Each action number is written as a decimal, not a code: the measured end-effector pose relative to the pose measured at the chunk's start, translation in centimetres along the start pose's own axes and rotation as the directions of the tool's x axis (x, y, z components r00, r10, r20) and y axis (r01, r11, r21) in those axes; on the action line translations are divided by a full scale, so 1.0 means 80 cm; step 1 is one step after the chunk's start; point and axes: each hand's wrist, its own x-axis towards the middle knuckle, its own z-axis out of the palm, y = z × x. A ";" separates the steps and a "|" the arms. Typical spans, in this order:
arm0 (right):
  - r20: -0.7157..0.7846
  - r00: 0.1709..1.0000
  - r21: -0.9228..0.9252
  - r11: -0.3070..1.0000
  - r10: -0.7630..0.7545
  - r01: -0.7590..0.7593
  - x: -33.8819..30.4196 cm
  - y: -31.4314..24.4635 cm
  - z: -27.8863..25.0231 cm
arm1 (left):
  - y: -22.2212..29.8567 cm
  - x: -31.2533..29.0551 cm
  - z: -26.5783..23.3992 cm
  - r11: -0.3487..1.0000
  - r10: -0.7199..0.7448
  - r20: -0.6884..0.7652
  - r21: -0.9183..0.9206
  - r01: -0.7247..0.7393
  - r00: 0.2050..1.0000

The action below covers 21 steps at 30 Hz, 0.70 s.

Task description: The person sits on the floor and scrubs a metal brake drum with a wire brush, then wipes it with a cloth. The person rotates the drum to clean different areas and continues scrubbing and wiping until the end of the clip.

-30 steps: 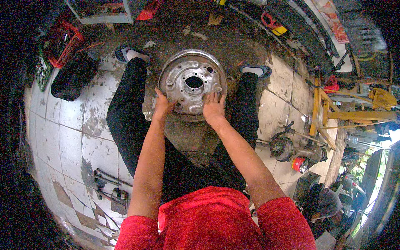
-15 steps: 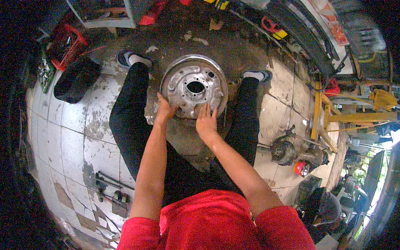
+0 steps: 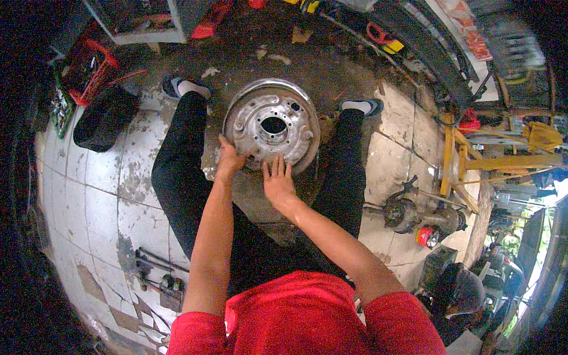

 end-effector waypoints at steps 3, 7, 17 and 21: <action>-0.042 0.999 0.052 0.999 0.015 -0.012 0.010 0.016 -0.008 | -0.002 -0.002 0.000 1.000 -0.021 -0.001 -0.002 0.021 1.000; 0.015 0.992 0.151 0.981 0.122 -0.122 0.017 0.004 -0.014 | 0.007 -0.003 -0.005 0.999 -0.051 0.008 -0.013 0.051 0.999; -0.025 0.993 0.129 0.985 0.116 -0.112 0.025 -0.014 -0.002 | 0.001 -0.005 -0.004 1.000 -0.006 -0.008 -0.029 0.006 1.000; 0.009 0.998 0.152 0.986 0.067 -0.068 0.012 -0.009 -0.002 | 0.007 -0.006 -0.003 0.999 -0.034 -0.019 0.003 0.034 0.999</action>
